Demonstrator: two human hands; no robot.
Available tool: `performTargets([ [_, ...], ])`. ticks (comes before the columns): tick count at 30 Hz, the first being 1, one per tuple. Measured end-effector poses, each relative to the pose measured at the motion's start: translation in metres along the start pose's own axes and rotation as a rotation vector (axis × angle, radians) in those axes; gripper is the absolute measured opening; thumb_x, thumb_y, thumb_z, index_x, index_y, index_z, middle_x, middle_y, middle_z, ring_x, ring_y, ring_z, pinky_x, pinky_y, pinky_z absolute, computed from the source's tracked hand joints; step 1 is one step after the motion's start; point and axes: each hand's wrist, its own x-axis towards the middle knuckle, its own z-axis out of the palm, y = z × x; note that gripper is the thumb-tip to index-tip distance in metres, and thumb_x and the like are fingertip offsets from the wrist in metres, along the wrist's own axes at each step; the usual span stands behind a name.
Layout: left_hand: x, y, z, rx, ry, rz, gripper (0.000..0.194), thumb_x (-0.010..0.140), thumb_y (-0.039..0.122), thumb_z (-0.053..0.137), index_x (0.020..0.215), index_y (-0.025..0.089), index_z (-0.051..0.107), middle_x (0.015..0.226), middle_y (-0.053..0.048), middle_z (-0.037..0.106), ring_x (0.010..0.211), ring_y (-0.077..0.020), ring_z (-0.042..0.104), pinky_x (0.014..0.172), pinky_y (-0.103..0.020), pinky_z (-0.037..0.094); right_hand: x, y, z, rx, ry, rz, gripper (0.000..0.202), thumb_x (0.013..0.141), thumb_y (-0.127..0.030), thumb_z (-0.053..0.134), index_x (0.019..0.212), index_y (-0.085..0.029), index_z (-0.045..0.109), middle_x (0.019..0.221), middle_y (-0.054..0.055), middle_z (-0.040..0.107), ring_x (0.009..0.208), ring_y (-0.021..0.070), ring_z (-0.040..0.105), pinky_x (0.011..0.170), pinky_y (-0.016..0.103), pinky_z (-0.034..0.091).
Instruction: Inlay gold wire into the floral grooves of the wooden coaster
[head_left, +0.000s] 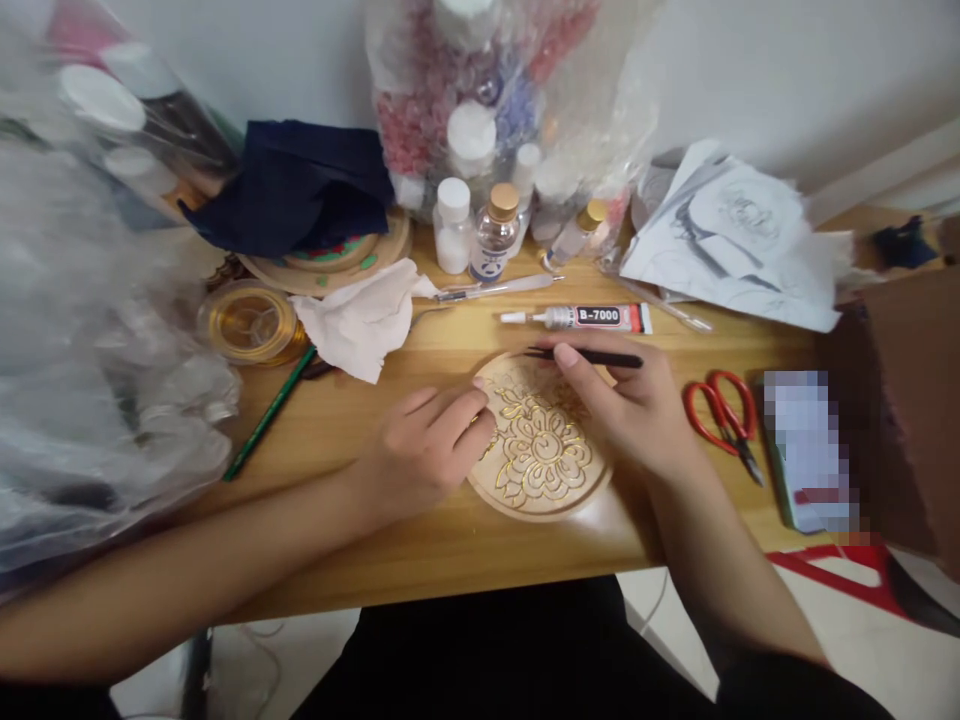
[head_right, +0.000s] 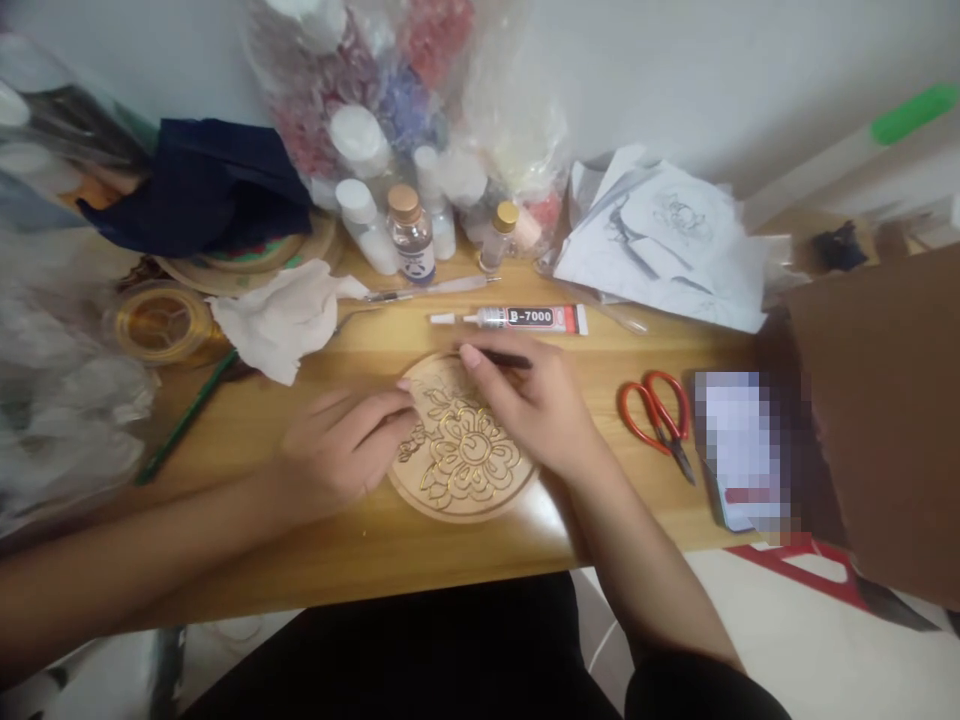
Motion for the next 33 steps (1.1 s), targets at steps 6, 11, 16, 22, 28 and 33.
performTargets([
  [6,0.000,-0.002,0.000,-0.021,0.006,0.015,0.015,0.093,0.008,0.051,0.094,0.010,0.066,0.095,-0.009,0.072,0.092,-0.0193,0.069,0.071,-0.030,0.052,-0.003,-0.001,0.002,0.004,-0.176,-0.034,0.018,0.085,-0.017,0.066,0.102,-0.018,0.071,0.101,0.005,0.076,0.089,0.0137,0.073,0.077,0.025,0.061],
  [11,0.000,-0.001,0.000,-0.029,-0.004,0.003,0.016,0.091,0.006,0.052,0.095,0.010,0.067,0.097,-0.010,0.072,0.095,-0.0199,0.069,0.072,-0.030,0.052,-0.003,0.001,0.005,0.013,-0.245,-0.130,0.018,0.085,-0.013,0.065,0.102,-0.019,0.070,0.104,0.005,0.075,0.098,0.0151,0.071,0.088,0.030,0.059],
  [16,0.001,0.000,0.001,-0.021,0.011,0.011,0.014,0.090,0.006,0.055,0.092,0.011,0.067,0.097,-0.009,0.072,0.097,-0.0206,0.069,0.071,-0.030,0.053,0.000,0.002,0.008,-0.027,-0.253,-0.231,0.017,0.085,-0.015,0.067,0.100,-0.021,0.070,0.102,0.005,0.075,0.099,0.0166,0.069,0.090,0.035,0.057],
  [22,0.000,0.000,0.000,-0.027,0.016,0.021,0.013,0.089,0.006,0.055,0.092,0.010,0.067,0.098,-0.010,0.071,0.099,-0.0214,0.068,0.070,-0.031,0.052,0.000,0.004,0.011,0.040,-0.281,-0.209,0.020,0.086,-0.013,0.064,0.103,-0.021,0.071,0.105,0.006,0.075,0.104,0.0186,0.068,0.092,0.039,0.055],
  [28,0.002,0.000,-0.001,-0.026,0.017,0.038,0.012,0.089,0.008,0.055,0.090,0.012,0.067,0.098,-0.009,0.072,0.100,-0.0211,0.067,0.074,-0.032,0.049,-0.001,0.005,0.012,0.067,-0.240,-0.161,0.019,0.086,-0.014,0.065,0.101,-0.022,0.074,0.102,0.006,0.076,0.100,0.0185,0.069,0.092,0.039,0.056],
  [33,0.003,0.000,-0.004,0.039,0.012,-0.007,0.016,0.088,0.011,0.051,0.093,0.013,0.066,0.093,-0.007,0.071,0.084,-0.0197,0.062,0.069,-0.035,0.046,-0.001,0.003,0.011,0.031,-0.218,-0.138,0.017,0.086,-0.017,0.066,0.099,-0.023,0.075,0.100,0.005,0.076,0.097,0.0189,0.070,0.089,0.039,0.058],
])
